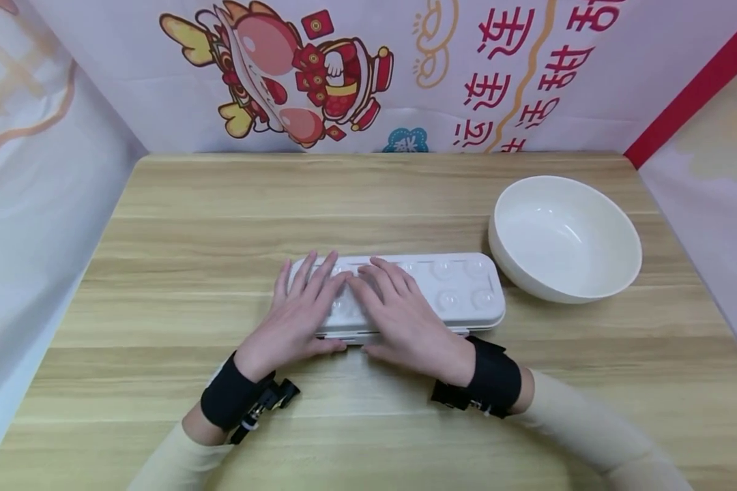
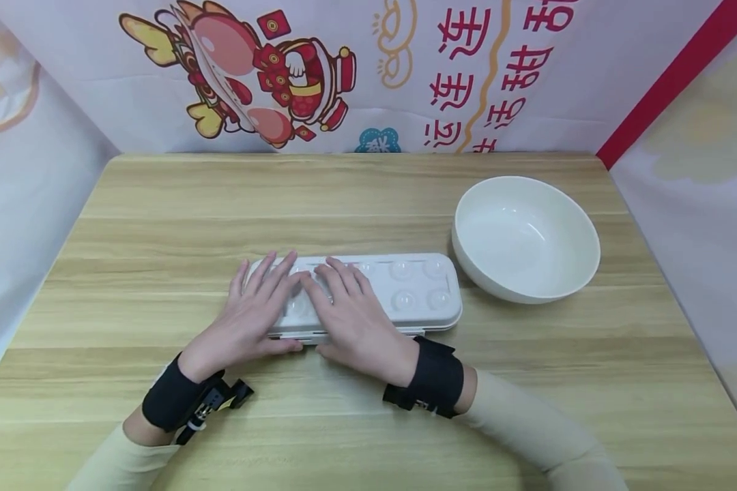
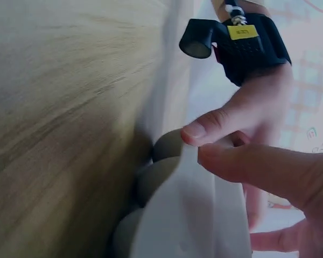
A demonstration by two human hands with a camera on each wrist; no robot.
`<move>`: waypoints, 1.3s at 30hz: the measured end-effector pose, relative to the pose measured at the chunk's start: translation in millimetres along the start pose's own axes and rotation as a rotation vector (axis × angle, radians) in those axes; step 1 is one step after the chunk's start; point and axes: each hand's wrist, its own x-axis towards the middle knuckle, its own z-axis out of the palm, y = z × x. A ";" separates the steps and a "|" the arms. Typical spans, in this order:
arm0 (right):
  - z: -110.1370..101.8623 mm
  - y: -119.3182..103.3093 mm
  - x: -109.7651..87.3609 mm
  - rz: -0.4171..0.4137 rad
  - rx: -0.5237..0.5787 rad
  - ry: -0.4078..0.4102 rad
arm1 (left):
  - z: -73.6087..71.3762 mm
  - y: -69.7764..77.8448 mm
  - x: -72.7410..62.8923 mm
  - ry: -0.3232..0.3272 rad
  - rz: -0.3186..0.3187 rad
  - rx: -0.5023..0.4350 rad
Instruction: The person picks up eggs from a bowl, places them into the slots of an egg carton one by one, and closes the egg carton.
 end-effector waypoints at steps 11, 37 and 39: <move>20.2 7.6 5.0 -0.011 0.117 0.061 | 0.8 -4.4 10.0 -0.016 -0.054 0.057; 28.6 3.8 16.9 0.007 -0.073 0.040 | 7.2 -3.4 14.6 -0.019 -0.026 0.293; 30.0 3.4 16.2 0.008 -0.071 0.037 | 9.1 -3.6 13.8 -0.022 -0.030 0.281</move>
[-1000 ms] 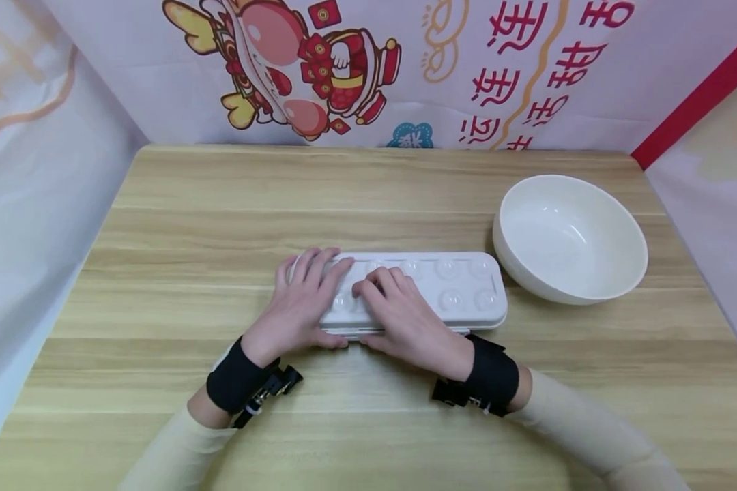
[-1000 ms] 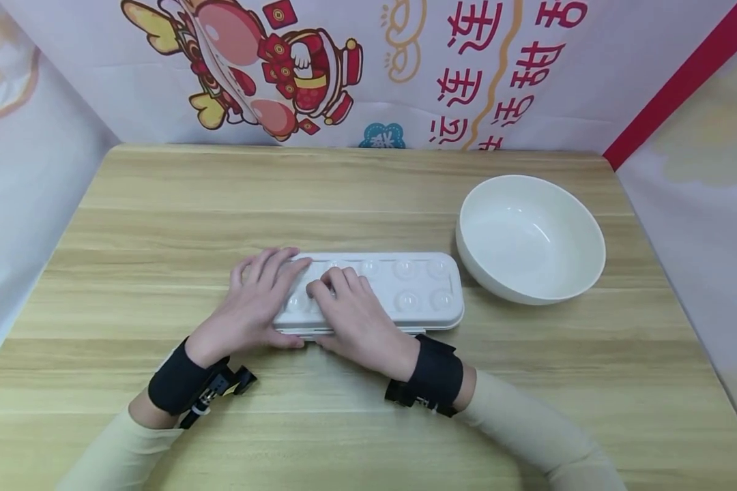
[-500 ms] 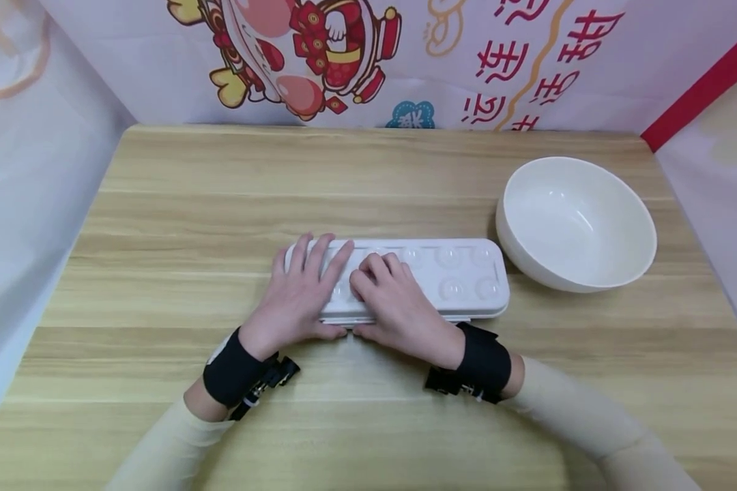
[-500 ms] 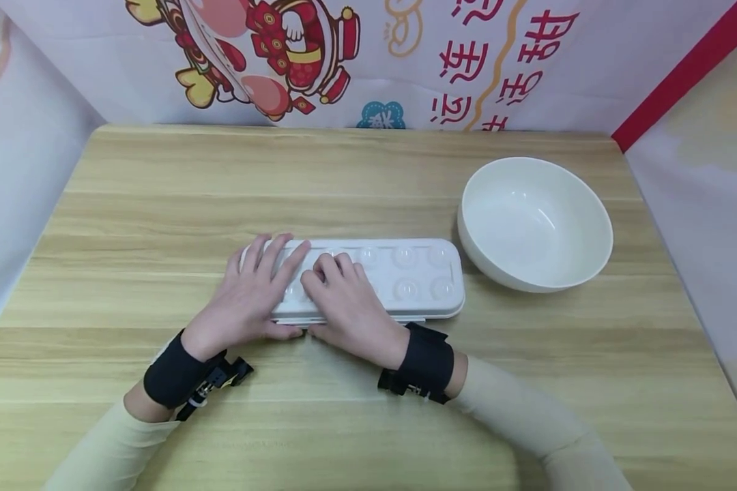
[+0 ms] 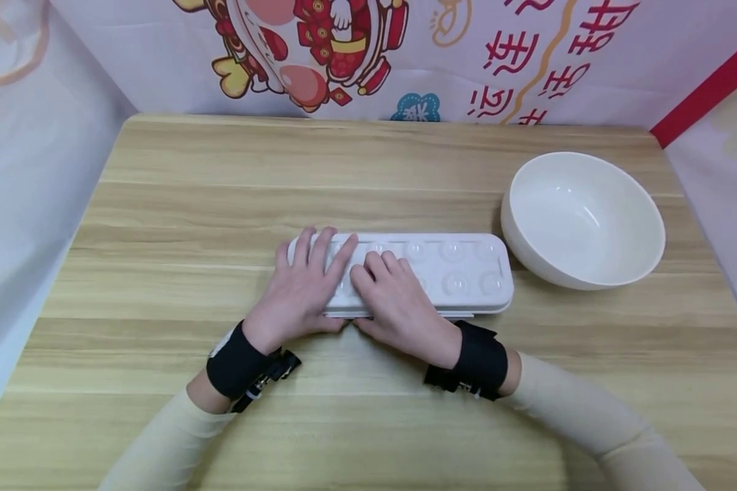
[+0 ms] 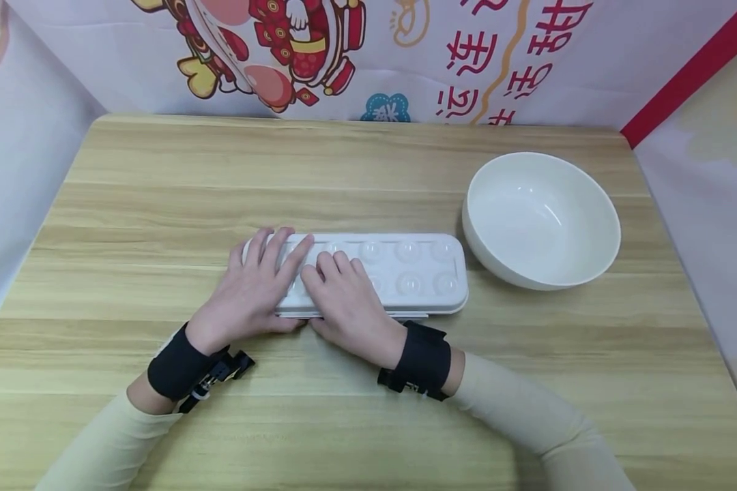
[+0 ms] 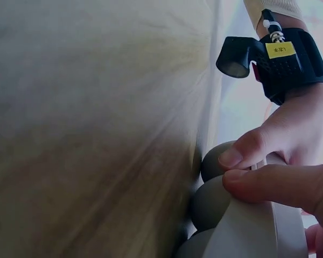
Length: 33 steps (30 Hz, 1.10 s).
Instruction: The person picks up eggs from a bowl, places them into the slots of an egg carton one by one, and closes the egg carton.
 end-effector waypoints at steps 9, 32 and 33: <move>-0.6 1.8 -2.4 0.001 0.032 0.016 | -1.9 -0.1 1.4 -0.022 -0.012 -0.044; -18.1 18.9 -36.1 -0.096 0.179 0.016 | -4.9 0.7 1.4 -0.059 -0.035 -0.122; -19.1 19.2 -36.9 -0.086 0.172 0.015 | -5.1 0.8 1.4 -0.061 -0.037 -0.123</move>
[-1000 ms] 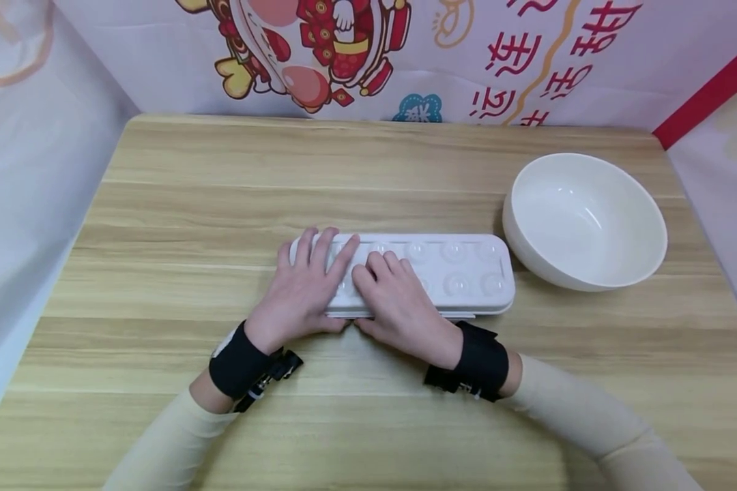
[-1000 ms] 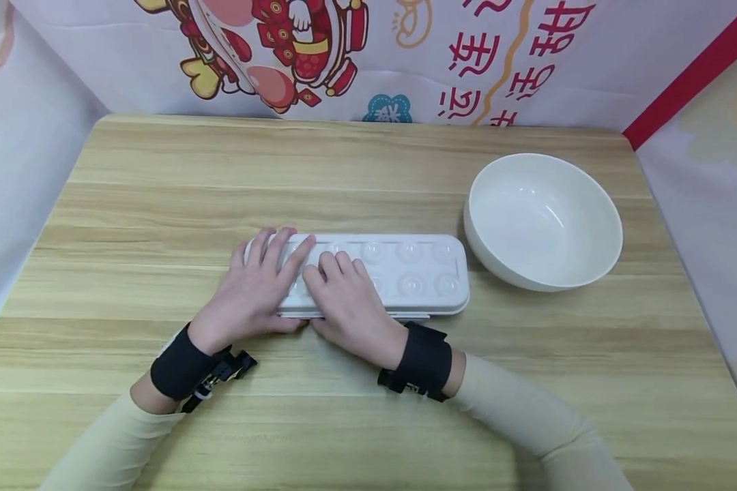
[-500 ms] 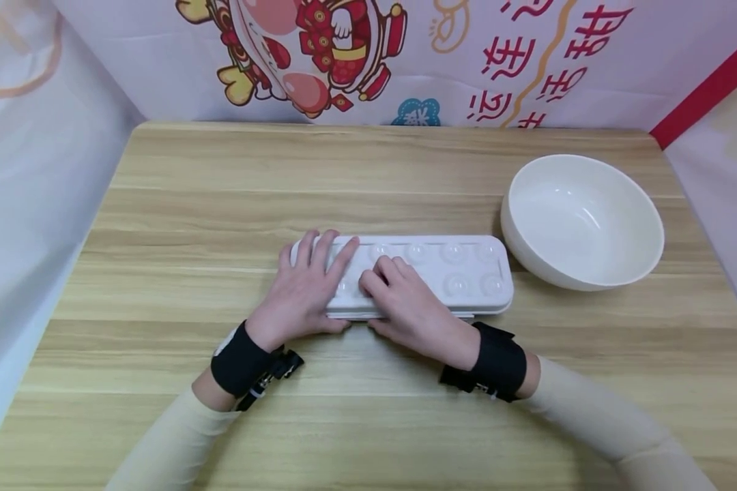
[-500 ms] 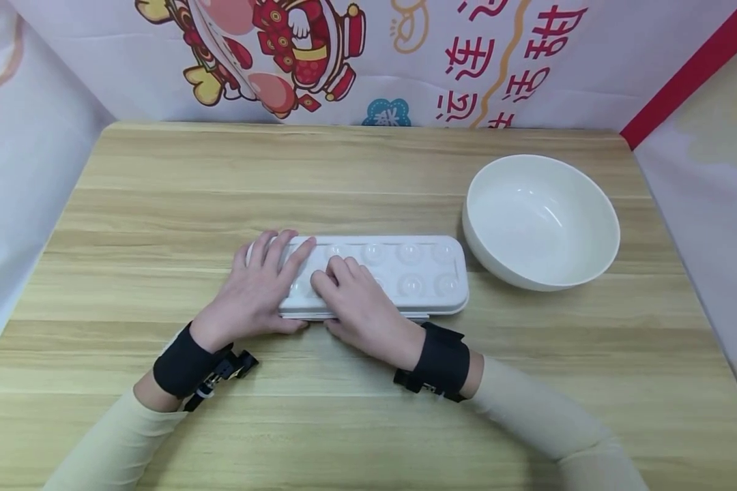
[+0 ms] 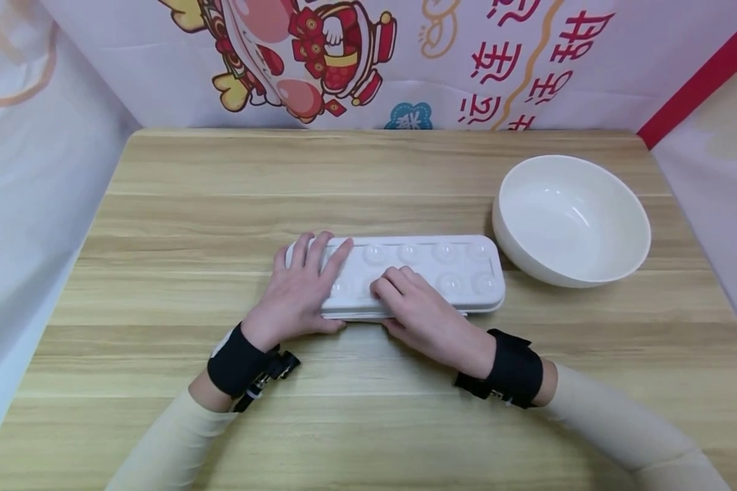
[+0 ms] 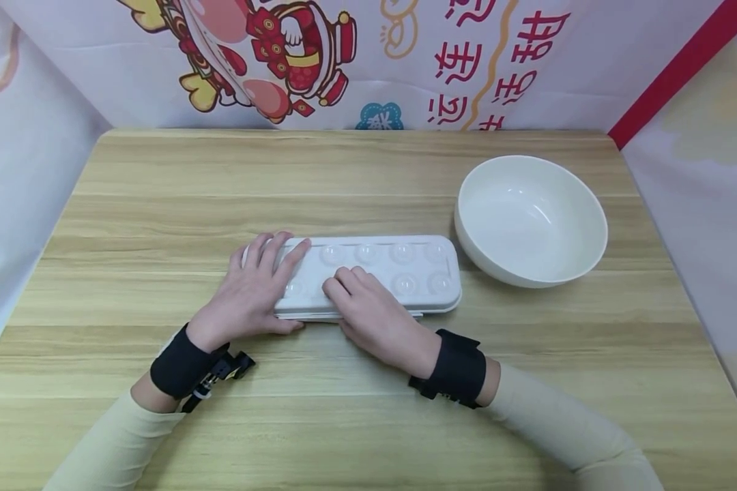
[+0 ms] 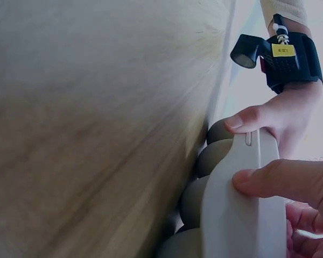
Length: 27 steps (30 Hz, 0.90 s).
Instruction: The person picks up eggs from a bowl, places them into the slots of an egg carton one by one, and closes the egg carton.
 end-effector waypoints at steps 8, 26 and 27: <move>-9.7 11.1 -18.0 0.088 -0.015 0.007 | 0.2 -0.5 0.3 -0.023 -0.017 -0.016; -25.7 30.6 -51.6 0.161 -0.082 0.053 | 0.2 0.7 1.7 -0.044 -0.016 -0.012; -27.2 32.2 -54.7 0.168 -0.079 0.062 | 0.0 0.6 1.5 -0.041 -0.016 -0.012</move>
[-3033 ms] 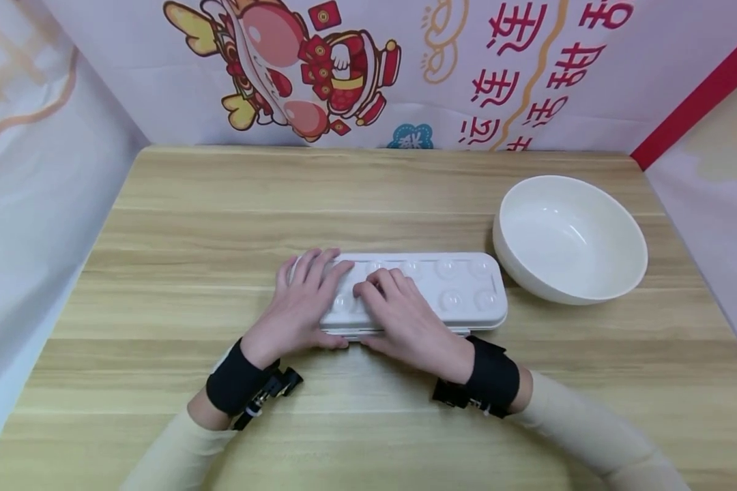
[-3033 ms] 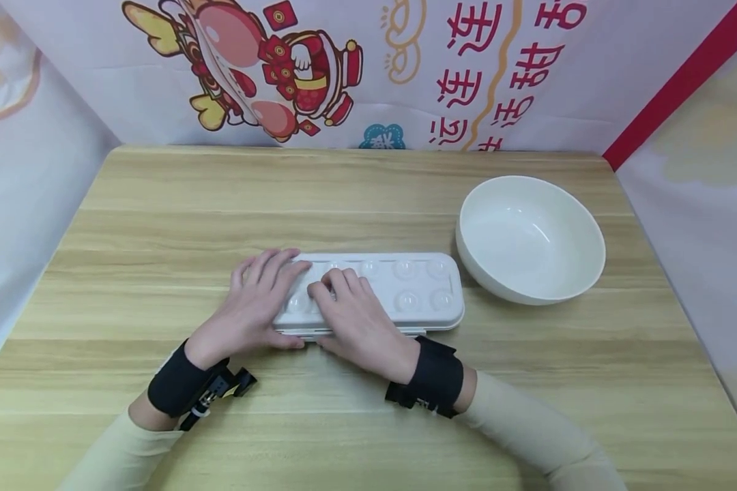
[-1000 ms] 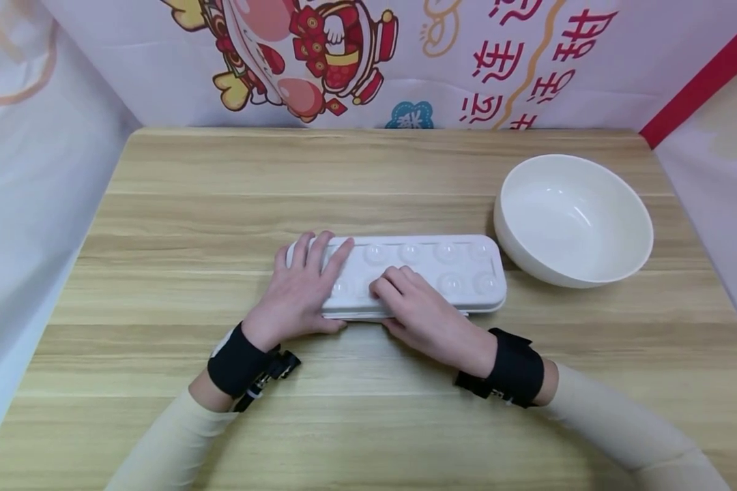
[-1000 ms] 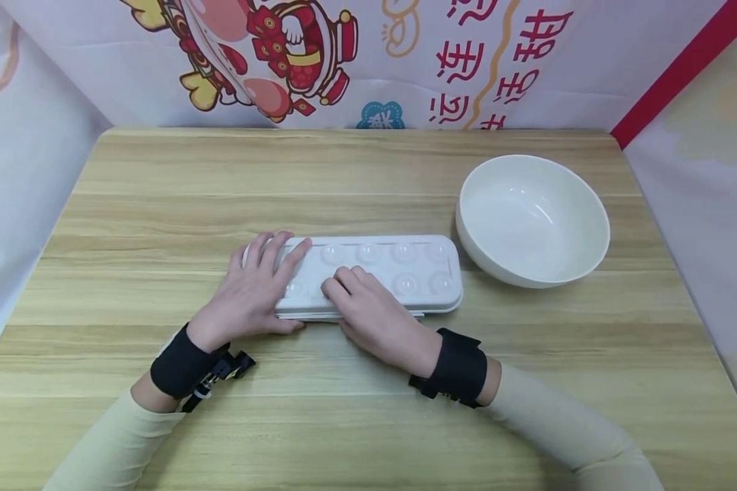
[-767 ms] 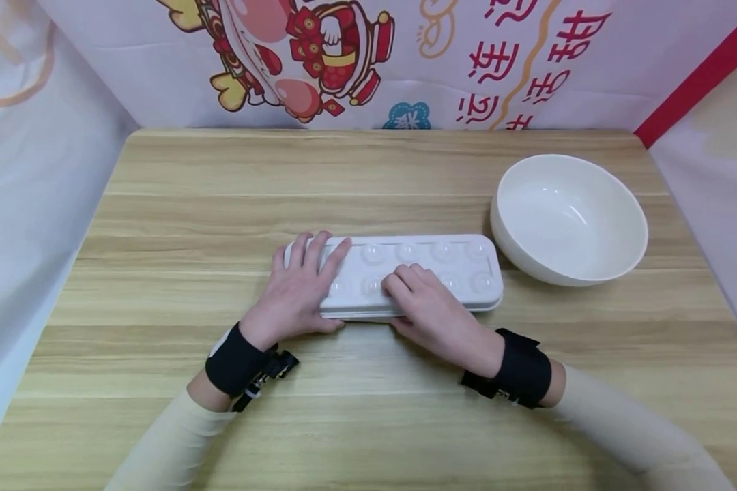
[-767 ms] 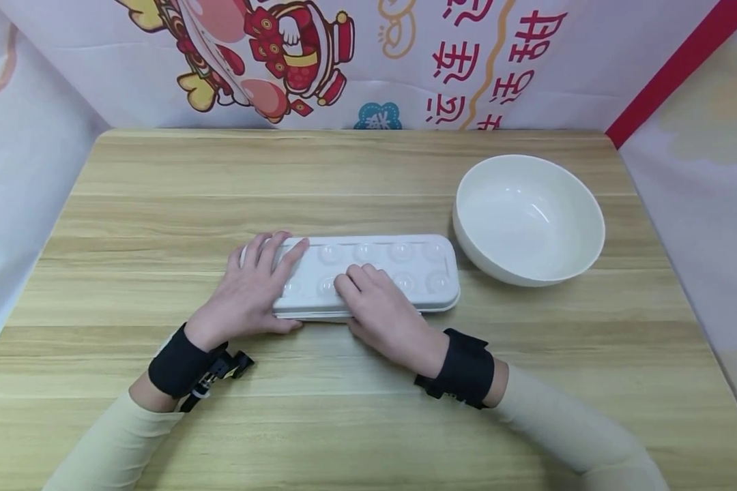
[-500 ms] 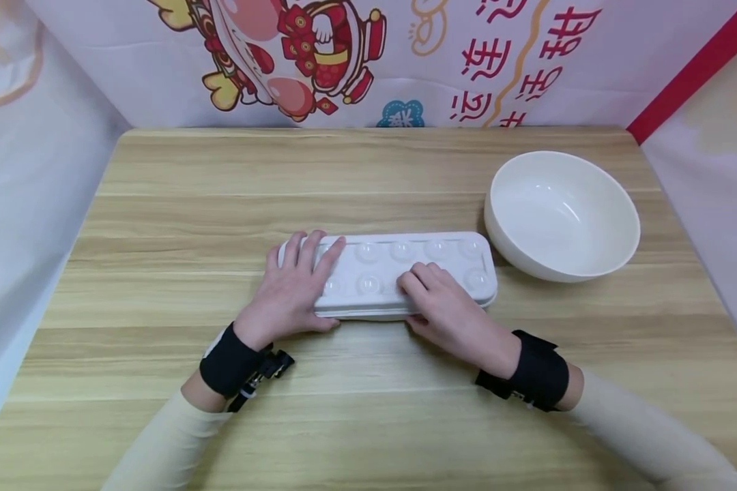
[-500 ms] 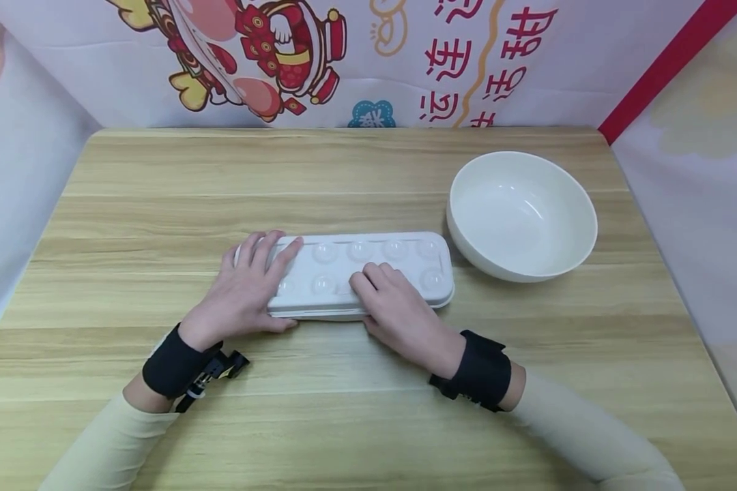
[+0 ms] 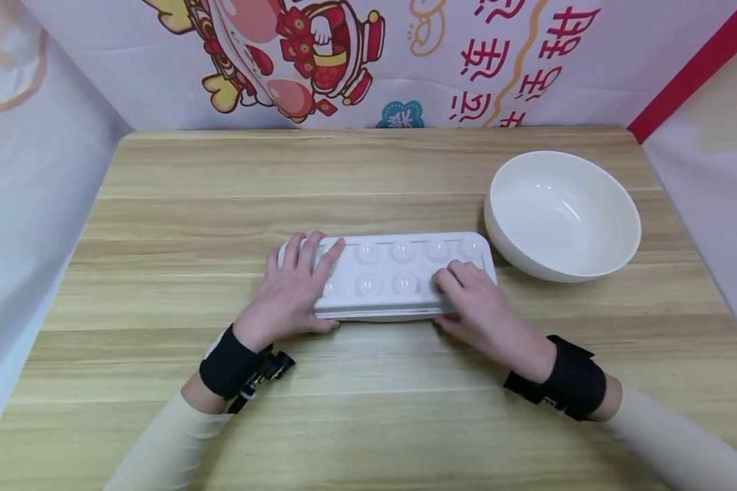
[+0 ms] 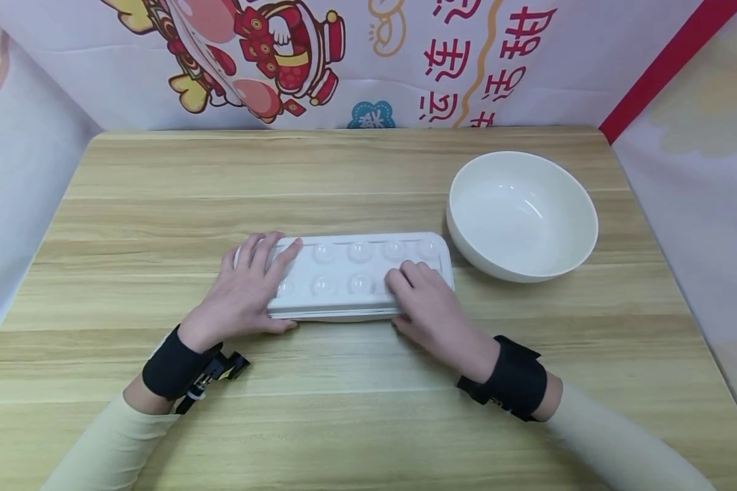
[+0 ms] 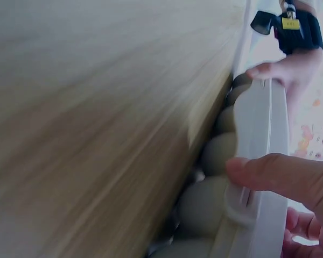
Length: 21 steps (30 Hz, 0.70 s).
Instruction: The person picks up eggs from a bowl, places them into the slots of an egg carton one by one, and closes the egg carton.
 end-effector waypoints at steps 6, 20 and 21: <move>-3.8 7.6 -10.6 -0.010 -0.016 0.047 | 0.8 -0.2 -0.1 0.001 0.001 0.004; -2.4 12.2 -11.2 -0.023 -0.133 0.047 | 1.4 -0.7 2.1 0.025 0.037 0.074; -2.0 12.4 -10.7 -0.025 -0.135 0.050 | 1.6 -0.9 2.3 0.027 0.040 0.078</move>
